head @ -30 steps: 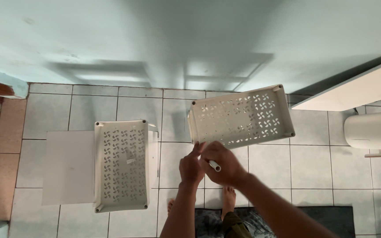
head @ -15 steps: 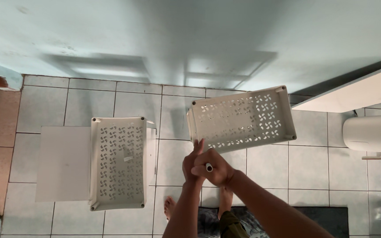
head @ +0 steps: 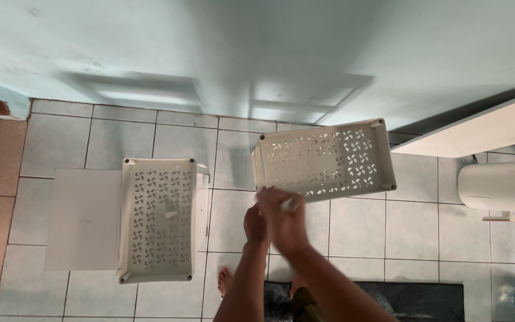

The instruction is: The person assembles a white plastic storage rack by inserting white rods into the corner holes of perforated trays. They repeatedly pick up trays, align the rods, and stack them to form a multi-tiered structure.

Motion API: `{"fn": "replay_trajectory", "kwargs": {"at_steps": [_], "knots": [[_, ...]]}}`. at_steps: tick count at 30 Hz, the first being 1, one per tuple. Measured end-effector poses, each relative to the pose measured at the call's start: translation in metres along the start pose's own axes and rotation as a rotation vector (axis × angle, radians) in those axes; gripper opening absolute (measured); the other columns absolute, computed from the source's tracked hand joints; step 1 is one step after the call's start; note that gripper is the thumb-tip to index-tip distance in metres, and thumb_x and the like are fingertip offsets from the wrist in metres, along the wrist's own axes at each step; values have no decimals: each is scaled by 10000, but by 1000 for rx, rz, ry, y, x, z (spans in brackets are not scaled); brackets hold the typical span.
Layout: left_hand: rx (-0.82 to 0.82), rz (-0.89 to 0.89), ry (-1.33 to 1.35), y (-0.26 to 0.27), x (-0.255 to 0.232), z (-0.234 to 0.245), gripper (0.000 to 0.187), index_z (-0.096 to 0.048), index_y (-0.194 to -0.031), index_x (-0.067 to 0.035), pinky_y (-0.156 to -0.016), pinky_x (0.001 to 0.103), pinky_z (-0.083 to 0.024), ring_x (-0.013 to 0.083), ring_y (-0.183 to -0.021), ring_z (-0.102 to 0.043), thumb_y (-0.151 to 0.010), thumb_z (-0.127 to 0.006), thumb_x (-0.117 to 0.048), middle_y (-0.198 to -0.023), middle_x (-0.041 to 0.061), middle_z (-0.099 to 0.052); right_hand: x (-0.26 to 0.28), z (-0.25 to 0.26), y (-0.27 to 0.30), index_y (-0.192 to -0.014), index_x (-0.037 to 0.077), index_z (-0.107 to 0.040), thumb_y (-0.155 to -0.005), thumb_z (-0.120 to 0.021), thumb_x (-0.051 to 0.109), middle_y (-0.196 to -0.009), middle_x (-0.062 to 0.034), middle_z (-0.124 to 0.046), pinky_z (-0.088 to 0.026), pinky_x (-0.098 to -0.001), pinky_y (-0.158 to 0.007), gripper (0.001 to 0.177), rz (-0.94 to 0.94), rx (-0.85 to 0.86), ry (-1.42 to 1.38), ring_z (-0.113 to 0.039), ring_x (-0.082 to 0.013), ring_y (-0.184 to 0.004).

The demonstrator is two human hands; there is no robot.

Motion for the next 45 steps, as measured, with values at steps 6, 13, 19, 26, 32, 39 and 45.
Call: {"fn": "replay_trajectory", "kwargs": {"at_steps": [6, 13, 19, 26, 32, 39, 45], "knots": [[-148, -268, 62, 5, -10, 12, 475, -669, -1327, -142, -972, 410, -543, 348, -1232, -640, -862, -720, -62, -1353, 186, -650, 2, 38, -41, -663, 71, -435, -929, -613, 173, -569, -44, -420, -460, -365, -524, 336, -318, -110, -449, -414, -177, -488], [-168, 540, 760, 14, -16, 56, 347, -687, -1276, -131, -736, 459, -554, 221, -1049, -735, -993, -493, -184, -1230, 48, -756, -7, 33, -70, -981, 72, -516, -800, -491, -39, -835, -69, -533, -560, -369, -766, 214, -408, 10, -580, -550, -202, -765], [365, 481, 1215, 26, -27, 137, 505, -691, -1252, -98, -661, 308, -553, 125, -820, -673, -1017, -486, -496, -1003, 35, -739, 1, 1, -73, -1174, -16, -519, -905, -516, -110, -962, -109, -578, -581, -385, -900, 285, -385, 70, -451, -618, -231, -881], [365, 351, 1026, 36, 27, 185, 355, -744, -1186, -84, -665, 272, -527, 79, -727, -559, -1015, -602, -361, -815, -51, -593, 12, -65, -61, -1315, 4, -521, -922, -568, -28, -1121, -97, -642, -572, -346, -942, 398, -395, 181, -236, -671, -200, -1023], [-233, 145, 398, 29, 210, 223, 234, -715, -1107, -120, -639, 333, -561, 157, -718, -647, -980, -543, -215, -882, 37, -681, -3, -144, -27, -1353, 65, -584, -935, -598, 189, -1238, -74, -718, -553, -332, -907, 437, -402, 467, 301, -684, -169, -1081], [-561, 497, -22, 68, 347, 322, 266, -739, -1093, -121, -865, 465, -544, 343, -952, -711, -959, -568, -274, -977, 122, -771, -55, -195, 7, -1270, 51, -658, -941, -575, 228, -1135, -80, -770, -559, -342, -875, 382, -532, 526, 413, -724, -190, -1011], [-510, 594, -28, 65, 325, 338, 262, -739, -1104, -128, -883, 461, -519, 333, -1020, -682, -971, -550, -252, -1054, 94, -760, -97, -217, 22, -1265, 54, -655, -939, -568, 228, -1144, -64, -759, -553, -333, -872, 380, -611, 550, 475, -717, -174, -1011]]}}
Point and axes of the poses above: each hand's wrist, its own y-axis away from the middle knuckle, its own z-axis out of the back of the hand, x = y × z, the point moved 1 cm from there along -y, towards the middle knuckle
